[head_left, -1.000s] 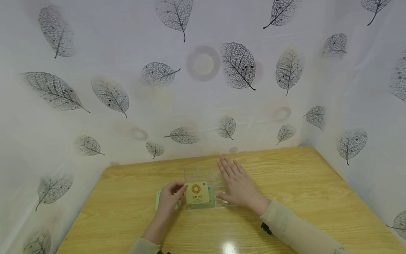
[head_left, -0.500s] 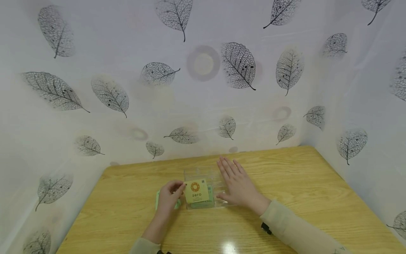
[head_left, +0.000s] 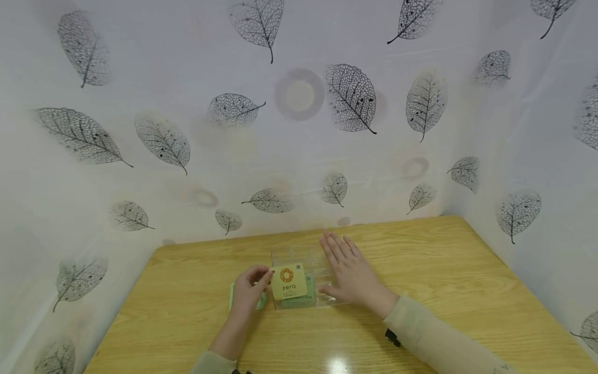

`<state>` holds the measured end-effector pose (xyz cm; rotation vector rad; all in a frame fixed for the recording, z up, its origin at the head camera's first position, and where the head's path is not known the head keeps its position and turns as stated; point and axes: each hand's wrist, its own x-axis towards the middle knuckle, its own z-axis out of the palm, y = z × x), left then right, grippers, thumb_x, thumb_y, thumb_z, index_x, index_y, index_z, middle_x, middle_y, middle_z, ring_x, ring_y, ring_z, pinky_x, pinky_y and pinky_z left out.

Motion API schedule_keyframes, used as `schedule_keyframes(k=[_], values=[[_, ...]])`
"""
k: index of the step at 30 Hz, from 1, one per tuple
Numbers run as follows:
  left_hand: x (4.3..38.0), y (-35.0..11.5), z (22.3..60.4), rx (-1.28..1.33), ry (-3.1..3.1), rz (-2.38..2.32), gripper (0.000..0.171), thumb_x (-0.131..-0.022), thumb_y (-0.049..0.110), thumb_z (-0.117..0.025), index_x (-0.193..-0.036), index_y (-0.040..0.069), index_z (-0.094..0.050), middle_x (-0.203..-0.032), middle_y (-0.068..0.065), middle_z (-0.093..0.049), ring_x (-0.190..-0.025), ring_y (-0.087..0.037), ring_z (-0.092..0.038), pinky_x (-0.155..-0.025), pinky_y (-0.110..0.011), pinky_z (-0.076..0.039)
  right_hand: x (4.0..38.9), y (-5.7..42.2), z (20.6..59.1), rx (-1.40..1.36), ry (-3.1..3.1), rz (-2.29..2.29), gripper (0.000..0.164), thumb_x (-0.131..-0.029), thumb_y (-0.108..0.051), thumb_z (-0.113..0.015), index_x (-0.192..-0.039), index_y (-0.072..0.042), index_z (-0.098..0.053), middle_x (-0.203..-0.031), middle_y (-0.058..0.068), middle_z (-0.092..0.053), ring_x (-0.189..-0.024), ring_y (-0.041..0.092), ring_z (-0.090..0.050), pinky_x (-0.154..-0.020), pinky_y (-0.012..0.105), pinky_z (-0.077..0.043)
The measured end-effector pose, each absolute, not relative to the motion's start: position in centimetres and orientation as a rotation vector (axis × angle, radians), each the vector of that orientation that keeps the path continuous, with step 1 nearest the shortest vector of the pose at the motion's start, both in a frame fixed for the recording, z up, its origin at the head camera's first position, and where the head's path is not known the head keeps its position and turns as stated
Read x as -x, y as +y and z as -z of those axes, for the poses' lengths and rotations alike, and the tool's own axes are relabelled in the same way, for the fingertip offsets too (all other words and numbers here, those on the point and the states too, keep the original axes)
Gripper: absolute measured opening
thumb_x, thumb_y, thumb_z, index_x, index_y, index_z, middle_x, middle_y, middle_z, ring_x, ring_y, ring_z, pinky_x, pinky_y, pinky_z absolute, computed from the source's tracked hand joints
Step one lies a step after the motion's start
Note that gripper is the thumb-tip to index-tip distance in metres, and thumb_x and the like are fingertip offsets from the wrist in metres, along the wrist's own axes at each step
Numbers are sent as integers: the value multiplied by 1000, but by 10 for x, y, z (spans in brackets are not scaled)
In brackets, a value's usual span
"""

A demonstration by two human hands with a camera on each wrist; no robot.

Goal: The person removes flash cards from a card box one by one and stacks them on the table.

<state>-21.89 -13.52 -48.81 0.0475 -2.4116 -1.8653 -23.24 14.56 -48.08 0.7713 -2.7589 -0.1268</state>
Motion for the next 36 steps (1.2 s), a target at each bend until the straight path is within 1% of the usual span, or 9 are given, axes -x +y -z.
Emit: schedule_keyframes(k=[7,16,26,36], values=[[216,-134,484,-24,-2398,1874,17,-102,6,-70,-112,-8,-72,-109,-19,-77,-83,-3,-64,-73,-23,-62,233,146,484,-770,-2725,124,118,-91,-80,-58,-168,1,-19,-177,20,-18,-163,37,-25,-133,54,-20],[215,-135,486,-40,-2385,1866,15,-102,4,-70,-110,-7,-72,-105,-17,-76,-82,-2,-64,-72,-19,-60,231,145,482,-766,-2746,109,119,-91,-80,-59,-168,0,-18,-177,20,-18,-164,38,-23,-134,54,-18],[216,-140,489,-47,-2405,1870,15,-102,4,-68,-110,-8,-71,-102,-15,-75,-81,-5,-65,-73,-20,-60,232,146,482,-764,-2730,117,119,-90,-81,-59,-168,0,-18,-177,20,-19,-163,37,-24,-134,54,-19],[214,-145,491,-38,-2383,1892,15,-102,1,-68,-111,-10,-70,-101,-16,-75,-79,-4,-66,-72,-18,-59,231,146,481,-769,-2717,143,119,-90,-82,-57,-168,0,-19,-177,19,-18,-163,37,-26,-134,53,-20]])
